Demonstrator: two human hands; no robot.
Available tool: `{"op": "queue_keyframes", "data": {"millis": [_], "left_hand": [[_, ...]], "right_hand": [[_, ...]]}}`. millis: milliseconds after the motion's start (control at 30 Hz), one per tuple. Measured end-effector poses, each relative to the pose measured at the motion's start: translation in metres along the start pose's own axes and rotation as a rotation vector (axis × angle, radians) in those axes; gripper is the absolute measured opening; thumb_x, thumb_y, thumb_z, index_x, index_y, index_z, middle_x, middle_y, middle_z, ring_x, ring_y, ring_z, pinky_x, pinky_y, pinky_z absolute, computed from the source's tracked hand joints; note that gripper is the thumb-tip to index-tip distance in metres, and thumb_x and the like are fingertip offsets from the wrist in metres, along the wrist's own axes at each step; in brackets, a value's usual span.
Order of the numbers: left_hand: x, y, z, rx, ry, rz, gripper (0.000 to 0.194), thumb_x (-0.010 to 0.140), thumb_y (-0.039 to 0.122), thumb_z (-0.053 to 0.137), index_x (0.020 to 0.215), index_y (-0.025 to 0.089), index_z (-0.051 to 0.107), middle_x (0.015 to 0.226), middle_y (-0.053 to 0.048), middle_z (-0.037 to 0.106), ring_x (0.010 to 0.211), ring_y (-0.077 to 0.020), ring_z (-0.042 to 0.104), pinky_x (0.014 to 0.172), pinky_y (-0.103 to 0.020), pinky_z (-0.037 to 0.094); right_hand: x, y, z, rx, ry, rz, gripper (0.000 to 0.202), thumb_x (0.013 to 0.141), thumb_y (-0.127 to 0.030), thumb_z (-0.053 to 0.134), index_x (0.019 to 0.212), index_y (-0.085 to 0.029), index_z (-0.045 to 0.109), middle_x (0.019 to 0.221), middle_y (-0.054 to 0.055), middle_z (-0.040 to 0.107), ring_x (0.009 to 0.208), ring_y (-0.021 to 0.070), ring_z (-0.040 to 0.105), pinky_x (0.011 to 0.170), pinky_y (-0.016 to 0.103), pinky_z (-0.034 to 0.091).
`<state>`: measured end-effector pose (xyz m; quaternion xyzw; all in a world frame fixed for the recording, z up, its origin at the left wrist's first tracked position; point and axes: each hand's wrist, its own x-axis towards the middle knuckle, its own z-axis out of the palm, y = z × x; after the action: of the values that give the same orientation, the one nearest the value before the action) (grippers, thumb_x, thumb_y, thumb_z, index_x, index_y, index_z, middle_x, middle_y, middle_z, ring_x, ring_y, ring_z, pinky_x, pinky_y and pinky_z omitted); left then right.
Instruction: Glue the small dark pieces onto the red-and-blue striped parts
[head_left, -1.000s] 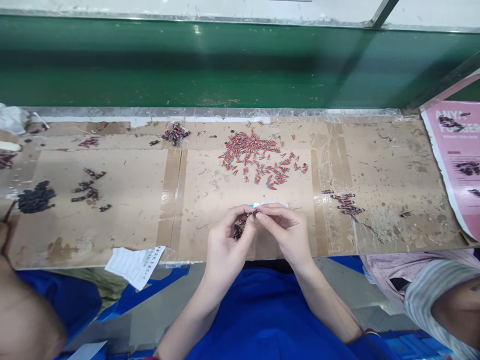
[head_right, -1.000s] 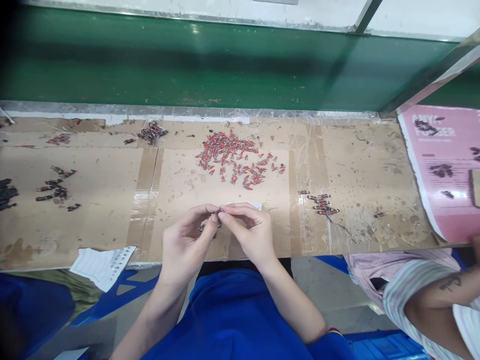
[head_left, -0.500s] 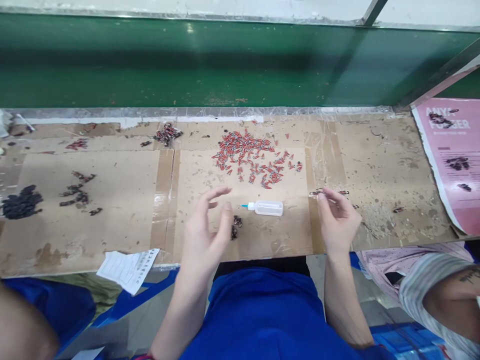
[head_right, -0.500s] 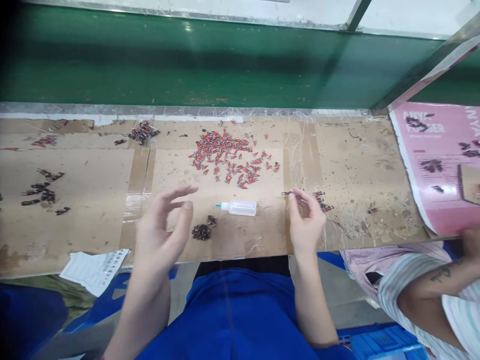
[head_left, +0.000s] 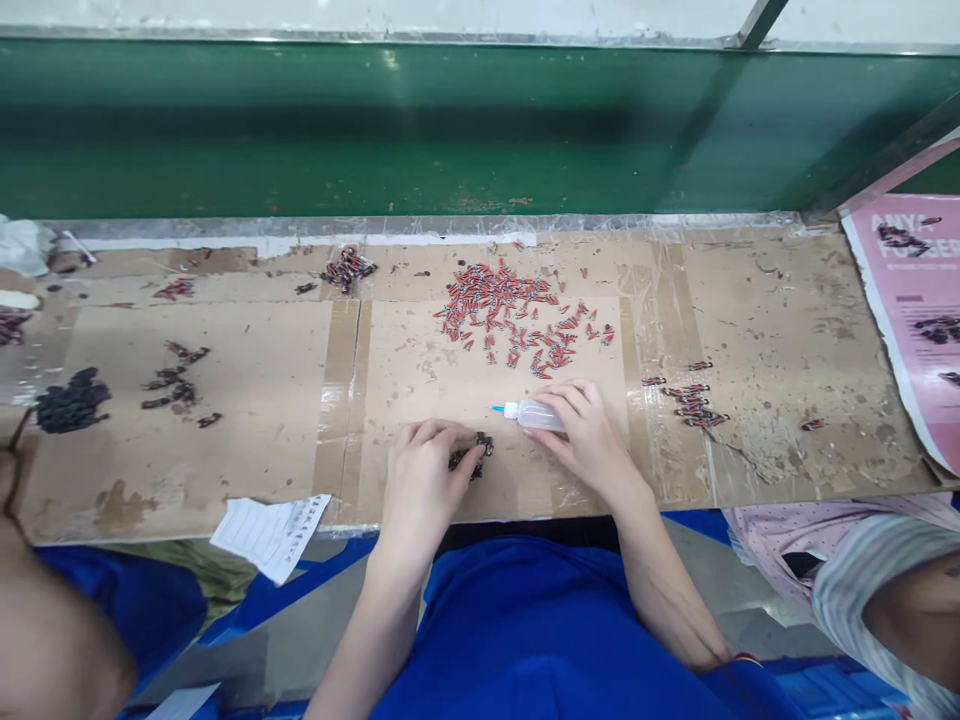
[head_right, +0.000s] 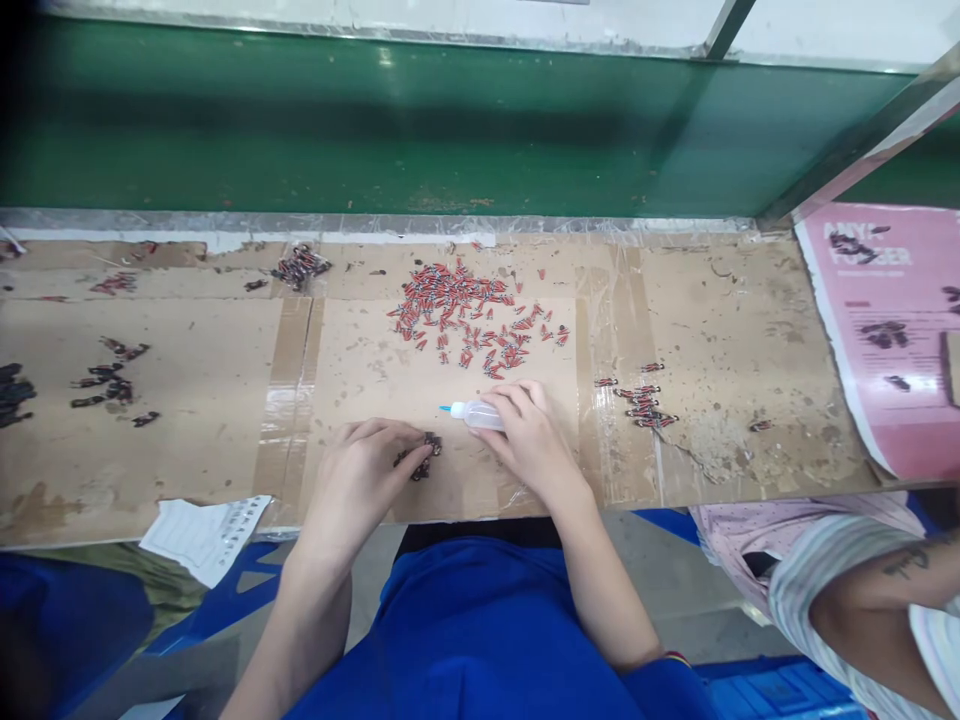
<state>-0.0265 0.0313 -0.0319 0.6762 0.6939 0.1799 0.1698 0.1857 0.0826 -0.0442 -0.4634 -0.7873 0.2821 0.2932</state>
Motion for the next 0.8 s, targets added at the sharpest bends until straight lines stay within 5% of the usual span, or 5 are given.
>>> {"op": "queue_keyframes", "data": {"millis": [267,433,800], "left_hand": [[0.010,0.003,0.002,-0.079,0.028,0.055,0.021,0.088,0.022,0.052,0.091,0.023,0.072,0.093,-0.007,0.072,0.094,-0.0286,0.059,0.083,-0.042,0.047],[0.013,-0.003,0.000,-0.156,-0.005,0.040,0.018,0.090,0.026,0.056,0.098,0.022,0.072,0.097,-0.007,0.071,0.098,-0.0263,0.060,0.085,-0.038,0.050],[0.016,-0.008,0.003,-0.246,0.027,0.058,0.016,0.089,0.030,0.061,0.089,0.024,0.076,0.088,-0.006,0.071,0.092,-0.0244,0.058,0.082,-0.037,0.051]], "right_hand": [[-0.005,-0.018,0.000,0.561,0.181,0.353,0.030,0.071,-0.039,0.081,0.094,-0.022,0.074,0.088,0.003,0.078,0.075,0.0196,0.071,0.067,0.031,0.056],[-0.001,-0.023,0.007,0.778,0.264,0.526,0.031,0.058,-0.039,0.087,0.081,-0.021,0.076,0.075,0.002,0.078,0.063,0.0186,0.069,0.058,0.029,0.055],[0.001,-0.034,0.033,0.656,0.409,0.606,0.028,0.070,-0.047,0.077,0.065,-0.020,0.071,0.064,0.005,0.074,0.059,0.0198,0.067,0.054,0.030,0.054]]}}
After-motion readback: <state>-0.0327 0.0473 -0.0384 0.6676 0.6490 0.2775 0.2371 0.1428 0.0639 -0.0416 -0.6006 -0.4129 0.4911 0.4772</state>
